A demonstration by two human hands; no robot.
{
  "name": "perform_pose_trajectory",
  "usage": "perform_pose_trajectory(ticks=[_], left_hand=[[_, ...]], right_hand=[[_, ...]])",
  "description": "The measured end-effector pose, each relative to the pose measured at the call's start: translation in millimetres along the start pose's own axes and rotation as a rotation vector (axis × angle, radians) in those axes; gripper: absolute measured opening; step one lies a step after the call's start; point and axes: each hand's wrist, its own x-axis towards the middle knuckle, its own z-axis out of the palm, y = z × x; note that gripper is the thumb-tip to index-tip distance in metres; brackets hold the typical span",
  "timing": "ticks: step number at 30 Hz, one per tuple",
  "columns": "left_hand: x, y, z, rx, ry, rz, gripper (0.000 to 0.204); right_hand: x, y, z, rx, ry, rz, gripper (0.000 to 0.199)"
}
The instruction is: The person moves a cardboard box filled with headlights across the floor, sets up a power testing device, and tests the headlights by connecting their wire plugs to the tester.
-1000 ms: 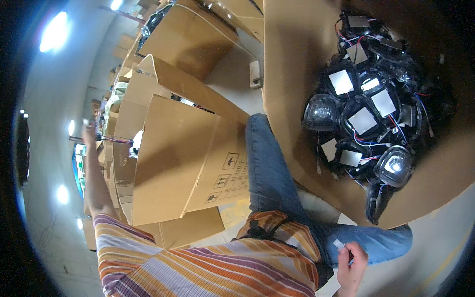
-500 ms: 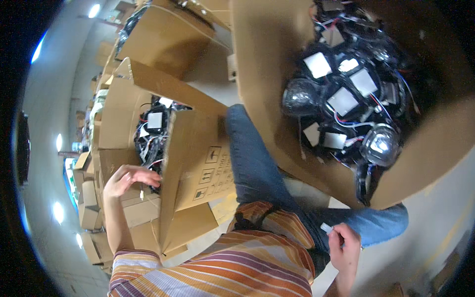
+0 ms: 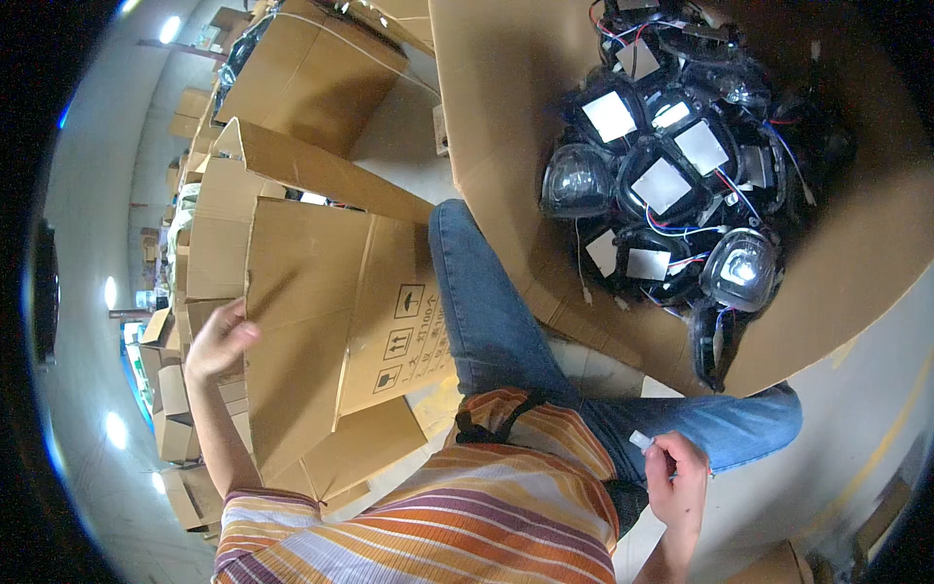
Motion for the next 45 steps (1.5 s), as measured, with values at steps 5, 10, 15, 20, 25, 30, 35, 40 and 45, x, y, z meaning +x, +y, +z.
perform_pose_trajectory(ticks=[5, 10, 15, 20, 25, 30, 35, 40, 45], left_hand=[[25, -132, -78, -0.379, 0.32, -0.28, 0.045], [61, -125, -118, -0.223, 0.249, -0.217, 0.038], [16, 4, -45, -0.009, 0.632, 0.426, 0.038], [126, 120, 186, -0.262, -0.182, 0.688, 0.016], [238, 147, 312, 0.199, -0.016, 1.166, 0.02], [313, 164, 359, 0.883, 0.173, 1.307, 0.017], [316, 181, 374, 1.645, -0.016, 1.163, 0.021], [314, 177, 364, 1.798, -0.156, 1.112, 0.024], [296, 208, 332, 1.034, 0.203, 1.403, 0.012]], right_hand=[[1, 2, 0, 0.018, 0.07, 0.017, 0.003], [1, 6, 10, -0.029, 0.08, 0.108, 0.004], [20, -5, 25, -0.024, 0.057, 0.088, 0.002], [13, 4, 7, 0.006, 0.142, 0.141, 0.002], [0, 6, 3, 0.039, 0.155, 0.163, 0.003], [-2, 12, -2, 0.068, 0.146, 0.155, 0.003], [1, 21, -9, 0.113, 0.142, 0.188, 0.003], [10, 16, -11, 0.101, 0.107, 0.159, 0.003], [-4, 23, -9, 0.041, 0.155, 0.161, 0.004]])
